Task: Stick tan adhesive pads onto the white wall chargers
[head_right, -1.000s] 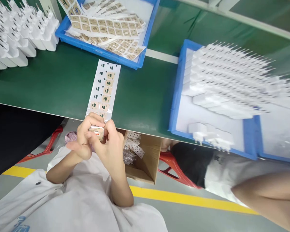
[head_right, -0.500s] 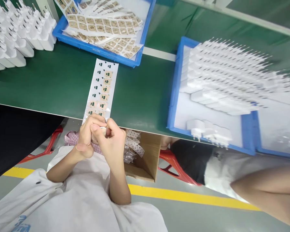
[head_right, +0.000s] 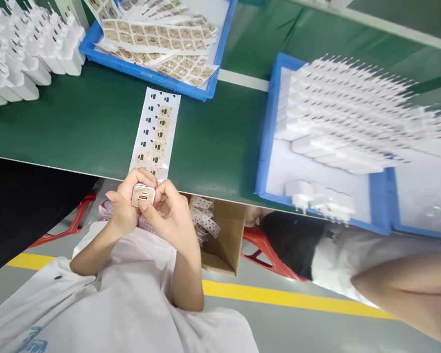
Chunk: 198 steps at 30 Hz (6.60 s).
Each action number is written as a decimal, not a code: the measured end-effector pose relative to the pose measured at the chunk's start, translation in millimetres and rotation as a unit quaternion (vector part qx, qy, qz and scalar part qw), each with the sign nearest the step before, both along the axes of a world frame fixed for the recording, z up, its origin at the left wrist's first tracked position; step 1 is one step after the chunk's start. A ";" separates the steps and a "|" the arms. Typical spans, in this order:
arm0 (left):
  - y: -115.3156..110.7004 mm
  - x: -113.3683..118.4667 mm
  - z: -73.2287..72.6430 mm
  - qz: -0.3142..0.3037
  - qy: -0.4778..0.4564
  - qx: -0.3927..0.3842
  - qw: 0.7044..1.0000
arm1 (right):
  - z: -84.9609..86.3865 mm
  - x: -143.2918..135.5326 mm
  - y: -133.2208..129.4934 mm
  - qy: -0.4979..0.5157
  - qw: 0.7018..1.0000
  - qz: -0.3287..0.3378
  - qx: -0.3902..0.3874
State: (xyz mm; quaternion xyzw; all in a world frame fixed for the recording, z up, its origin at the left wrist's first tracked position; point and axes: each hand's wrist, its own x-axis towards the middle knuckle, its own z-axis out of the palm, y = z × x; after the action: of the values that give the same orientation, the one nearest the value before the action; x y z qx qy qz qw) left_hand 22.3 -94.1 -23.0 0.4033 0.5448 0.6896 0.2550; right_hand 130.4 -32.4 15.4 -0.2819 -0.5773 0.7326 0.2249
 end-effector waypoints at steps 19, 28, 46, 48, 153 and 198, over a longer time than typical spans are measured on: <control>-5.6 -7.3 13.4 -0.050 0.005 -0.114 0.992 | -5.3 -4.7 1.9 0.029 0.999 0.011 -0.031; -7.5 -8.5 13.1 -0.090 -0.093 -0.109 0.986 | -17.4 8.3 -9.4 0.055 0.990 -0.028 0.127; -3.5 -5.9 8.7 -0.141 0.033 -0.161 0.976 | -4.4 29.0 -6.9 -0.075 0.932 -0.065 0.350; -1.9 -4.6 6.5 -0.143 0.047 -0.154 0.977 | -4.4 30.2 -7.4 -0.088 0.963 -0.070 0.245; -18.0 10.6 17.7 -0.098 0.065 -0.113 0.987 | 20.4 43.7 -14.6 -0.092 0.972 0.006 0.214; -37.0 20.8 30.4 -0.062 0.046 -0.010 0.997 | 24.1 38.9 -29.6 -0.023 0.974 -0.018 0.225</control>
State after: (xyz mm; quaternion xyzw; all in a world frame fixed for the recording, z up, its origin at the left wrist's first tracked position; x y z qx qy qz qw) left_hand 43.2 -131.1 7.4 0.4647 0.5369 0.6477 0.2761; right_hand 169.2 -62.0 39.5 -0.2512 -0.7268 0.5734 0.2827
